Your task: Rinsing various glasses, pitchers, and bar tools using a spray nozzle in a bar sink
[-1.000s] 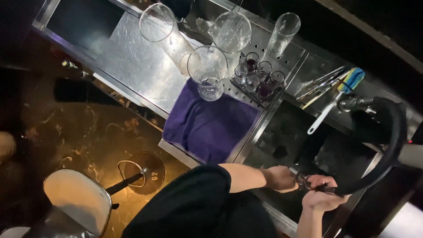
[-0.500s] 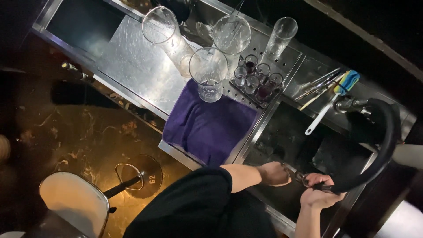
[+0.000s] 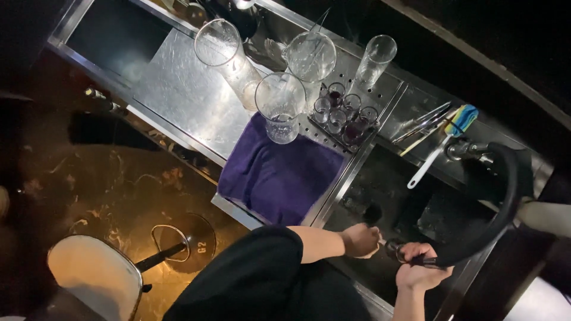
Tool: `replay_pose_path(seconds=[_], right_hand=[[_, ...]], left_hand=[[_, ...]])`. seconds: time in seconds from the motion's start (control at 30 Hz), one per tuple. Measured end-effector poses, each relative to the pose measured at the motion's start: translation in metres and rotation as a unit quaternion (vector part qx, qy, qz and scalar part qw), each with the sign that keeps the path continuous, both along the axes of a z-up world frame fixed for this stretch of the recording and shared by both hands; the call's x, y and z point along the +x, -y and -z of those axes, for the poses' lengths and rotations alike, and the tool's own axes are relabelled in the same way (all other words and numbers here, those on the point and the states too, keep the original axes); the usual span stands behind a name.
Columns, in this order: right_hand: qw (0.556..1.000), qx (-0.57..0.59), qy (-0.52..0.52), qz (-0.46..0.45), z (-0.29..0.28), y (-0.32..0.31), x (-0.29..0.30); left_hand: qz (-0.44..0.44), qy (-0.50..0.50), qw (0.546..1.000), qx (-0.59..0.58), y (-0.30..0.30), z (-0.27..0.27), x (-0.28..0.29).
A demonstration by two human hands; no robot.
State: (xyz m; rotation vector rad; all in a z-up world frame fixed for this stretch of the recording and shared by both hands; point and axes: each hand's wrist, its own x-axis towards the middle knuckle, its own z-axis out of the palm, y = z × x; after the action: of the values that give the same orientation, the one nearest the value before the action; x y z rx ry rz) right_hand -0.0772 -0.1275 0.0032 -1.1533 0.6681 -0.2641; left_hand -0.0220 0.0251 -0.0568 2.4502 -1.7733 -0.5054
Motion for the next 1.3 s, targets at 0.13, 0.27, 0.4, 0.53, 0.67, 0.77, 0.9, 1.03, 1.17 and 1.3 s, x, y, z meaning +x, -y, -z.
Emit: replay_pose_path(seconds=[0.13,0.27,0.4,0.53,0.67,0.77,0.9,1.03,1.17,1.3], right_hand=[[0.999,0.012,-0.037,0.037,-0.003,-0.003,0.002],[0.998,0.013,-0.043,0.043,-0.008,-0.008,0.001],[1.0,-0.009,-0.016,0.004,-0.013,-0.011,-0.005],[0.999,0.006,-0.016,0.033,0.001,-0.01,-0.007],[0.999,-0.027,0.018,0.011,0.019,-0.003,-0.015],[1.0,-0.007,-0.007,0.012,0.015,0.0,-0.013],[1.0,0.001,0.004,0.018,0.0,-0.006,-0.007],[0.993,-0.003,-0.064,0.103,-0.021,-0.024,0.002],[0.989,-0.024,-0.07,0.129,-0.025,-0.033,0.004],[0.99,-0.027,-0.076,0.113,-0.024,-0.031,-0.002]], left_hand=[[-0.065,-0.123,0.98,0.145,0.016,-0.008,-0.007],[-0.151,-0.276,0.933,0.176,0.015,-0.04,-0.008],[-0.187,-0.258,0.927,0.198,0.013,-0.042,-0.003],[-0.019,-0.088,0.966,0.24,0.012,-0.03,-0.008],[0.042,-0.163,0.931,0.325,0.031,0.004,-0.012],[-0.031,-0.19,0.946,0.26,0.039,0.052,-0.026],[0.018,-0.201,0.953,0.225,0.021,0.036,-0.02],[0.065,-0.018,0.977,0.2,0.008,0.027,-0.026],[-0.143,-0.213,0.955,0.148,0.004,-0.008,-0.012],[-0.201,-0.271,0.93,0.143,-0.011,-0.07,-0.004]])
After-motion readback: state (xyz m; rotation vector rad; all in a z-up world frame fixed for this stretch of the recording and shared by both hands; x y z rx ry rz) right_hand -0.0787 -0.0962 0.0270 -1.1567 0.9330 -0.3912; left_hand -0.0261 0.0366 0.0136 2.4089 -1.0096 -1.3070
